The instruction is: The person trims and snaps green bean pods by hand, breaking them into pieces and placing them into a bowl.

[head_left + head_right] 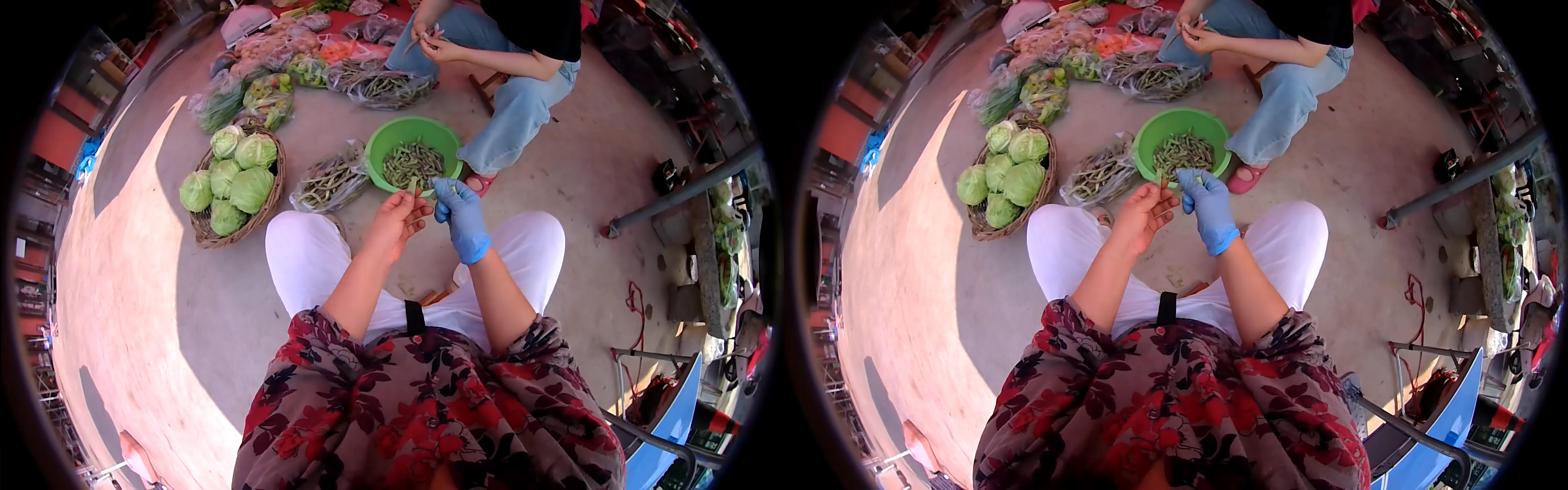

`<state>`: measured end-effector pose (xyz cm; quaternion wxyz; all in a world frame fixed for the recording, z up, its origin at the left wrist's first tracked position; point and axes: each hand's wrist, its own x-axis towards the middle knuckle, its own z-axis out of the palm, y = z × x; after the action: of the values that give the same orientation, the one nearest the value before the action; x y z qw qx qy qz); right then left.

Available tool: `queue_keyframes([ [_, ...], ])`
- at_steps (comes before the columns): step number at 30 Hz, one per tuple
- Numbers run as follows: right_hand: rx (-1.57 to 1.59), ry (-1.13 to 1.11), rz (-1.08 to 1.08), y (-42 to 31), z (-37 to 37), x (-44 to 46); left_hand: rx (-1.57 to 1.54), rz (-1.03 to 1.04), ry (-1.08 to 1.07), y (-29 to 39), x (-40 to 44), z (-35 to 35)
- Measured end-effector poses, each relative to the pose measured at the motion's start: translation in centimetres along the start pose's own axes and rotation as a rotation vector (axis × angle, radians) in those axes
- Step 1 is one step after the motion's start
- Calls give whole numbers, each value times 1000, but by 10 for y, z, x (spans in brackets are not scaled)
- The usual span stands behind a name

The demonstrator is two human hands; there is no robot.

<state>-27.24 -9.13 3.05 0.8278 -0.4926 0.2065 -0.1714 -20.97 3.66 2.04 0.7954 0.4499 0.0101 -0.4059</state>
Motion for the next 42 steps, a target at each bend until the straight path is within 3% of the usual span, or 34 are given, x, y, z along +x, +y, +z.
queue_keyframes([
  [1,89,4,2,-1,-4,-1,-61,1,26,1,1,-1],
  [8,-117,-29,-35,-24,-8,6,-73,-54,-12,13,1,-15],
  [11,-219,-60,-235,-34,4,48,-93,-60,-32,11,4,-18],
  [13,-787,120,-581,-33,5,90,-115,-60,-53,12,3,-14],
  [16,-1499,444,-838,-38,10,106,-114,-83,-45,18,2,-15],
  [19,-1185,-60,-641,-39,15,77,-10,-48,-46,15,4,-22],
  [21,-786,-303,-345,-4,11,51,138,-60,-17,5,6,-30],
  [26,-1335,-412,-132,29,-20,8,696,-229,-45,-29,4,-50],
  [29,-1419,-537,-34,23,-31,4,918,-270,-55,-39,3,-58],
  [32,-1421,-399,-50,12,-26,14,814,-179,38,-34,4,-55],
  [35,-999,77,-283,12,-23,45,628,-6,130,-24,0,-48],
  [38,-1110,128,-347,-6,-12,52,611,29,94,-8,-2,-40],
  [41,-1054,-67,-333,20,-31,59,613,-7,24,-5,1,-43],
  [42,-1022,-126,-172,31,-37,57,611,-23,9,-7,3,-44],
])
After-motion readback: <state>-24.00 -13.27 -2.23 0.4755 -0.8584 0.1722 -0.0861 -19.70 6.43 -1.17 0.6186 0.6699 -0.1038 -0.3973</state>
